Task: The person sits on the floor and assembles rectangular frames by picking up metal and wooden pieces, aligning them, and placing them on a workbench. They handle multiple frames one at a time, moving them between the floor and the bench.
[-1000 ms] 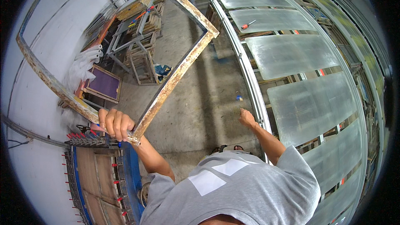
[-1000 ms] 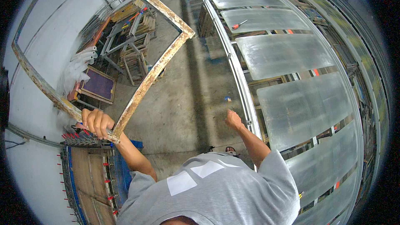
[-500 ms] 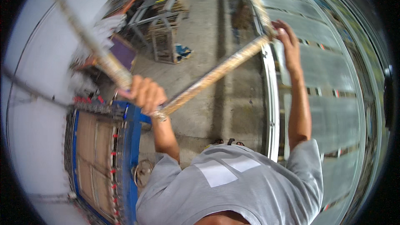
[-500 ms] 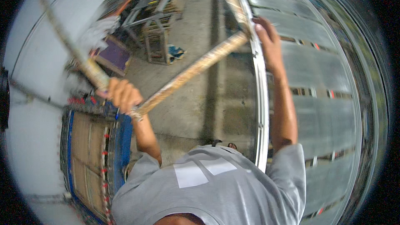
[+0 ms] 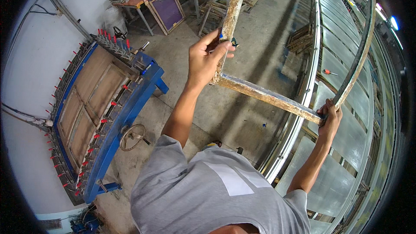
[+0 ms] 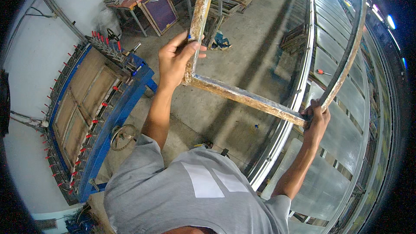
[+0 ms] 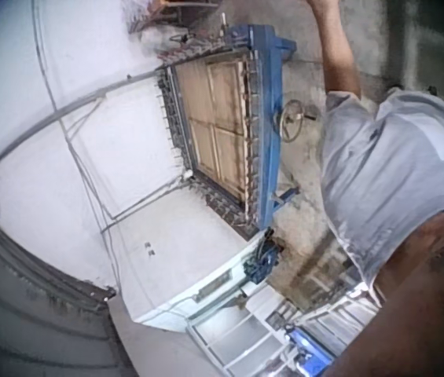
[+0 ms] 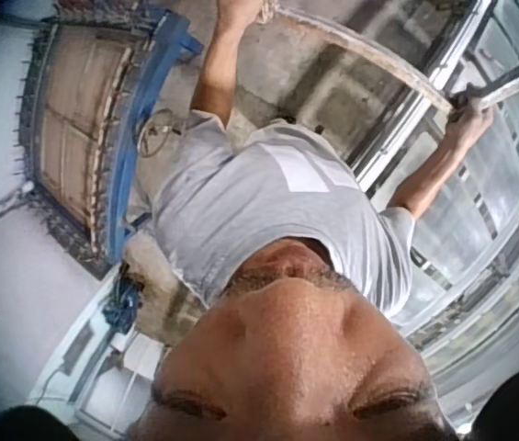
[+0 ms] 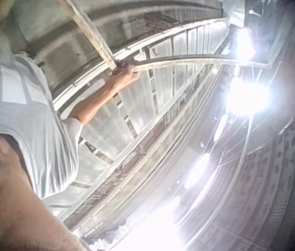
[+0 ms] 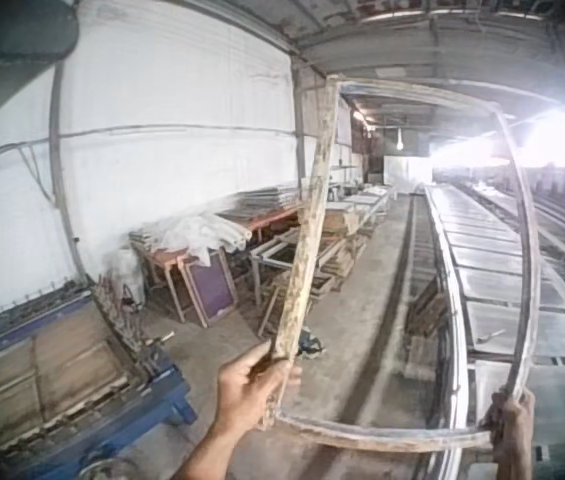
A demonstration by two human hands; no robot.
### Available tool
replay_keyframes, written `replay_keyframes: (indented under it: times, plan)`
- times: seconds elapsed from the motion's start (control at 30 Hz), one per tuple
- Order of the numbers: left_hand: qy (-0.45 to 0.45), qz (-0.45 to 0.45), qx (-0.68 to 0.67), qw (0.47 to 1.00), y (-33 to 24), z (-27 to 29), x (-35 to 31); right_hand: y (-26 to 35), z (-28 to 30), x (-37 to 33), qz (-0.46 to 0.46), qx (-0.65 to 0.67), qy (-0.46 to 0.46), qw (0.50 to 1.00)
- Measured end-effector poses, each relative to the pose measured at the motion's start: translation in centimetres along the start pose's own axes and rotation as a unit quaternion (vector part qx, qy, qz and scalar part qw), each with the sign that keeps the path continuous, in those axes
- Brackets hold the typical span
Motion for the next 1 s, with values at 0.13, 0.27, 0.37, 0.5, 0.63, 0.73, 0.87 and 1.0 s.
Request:
replay_keyframes:
  times: [0.13,0.27,0.37,0.5,0.63,0.73,0.87,1.0]
  plan:
    - [-0.015,-0.007,0.052,0.998,0.4,-0.2,0.4,0.3,1.4,-0.3,0.021,-0.016,-0.025,0.999]
    - [-0.012,0.018,0.082,0.996,0.1,-0.7,1.0,0.9,2.6,-0.8,0.04,-0.014,-0.047,0.998]
    - [0.002,0.03,0.115,0.993,1.0,-0.8,1.5,1.3,3.4,-1.2,0.048,-0.005,-0.058,0.997]
    - [0.0,0.016,0.088,0.996,0.8,-1.4,1.5,1.8,4.1,-1.4,0.043,-0.012,-0.075,0.996]
    - [-0.015,-0.011,0.08,0.997,0.5,-1.8,0.8,2.1,4.5,-1.9,0.044,-0.003,-0.08,0.996]
    - [-0.031,-0.053,0.115,0.992,0.1,-1.9,0.4,2.1,4.5,-2.1,0.046,-0.004,-0.083,0.996]
    - [-0.049,-0.058,0.127,0.989,-0.7,-1.9,0.1,2.3,4.3,-2.3,0.064,-0.006,-0.081,0.995]
    - [-0.053,-0.045,0.097,0.993,-0.9,-2.0,-0.2,2.3,4.4,-2.5,0.072,-0.002,-0.091,0.993]
Point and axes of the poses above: each hand's wrist, its own x-axis towards the middle knuckle, its own z-axis out of the back of the hand, y = z × x, the point moved 6 cm from there along x, towards the middle knuckle, and after that the axes turned 7 degrees about x, right-handed, at the moved point
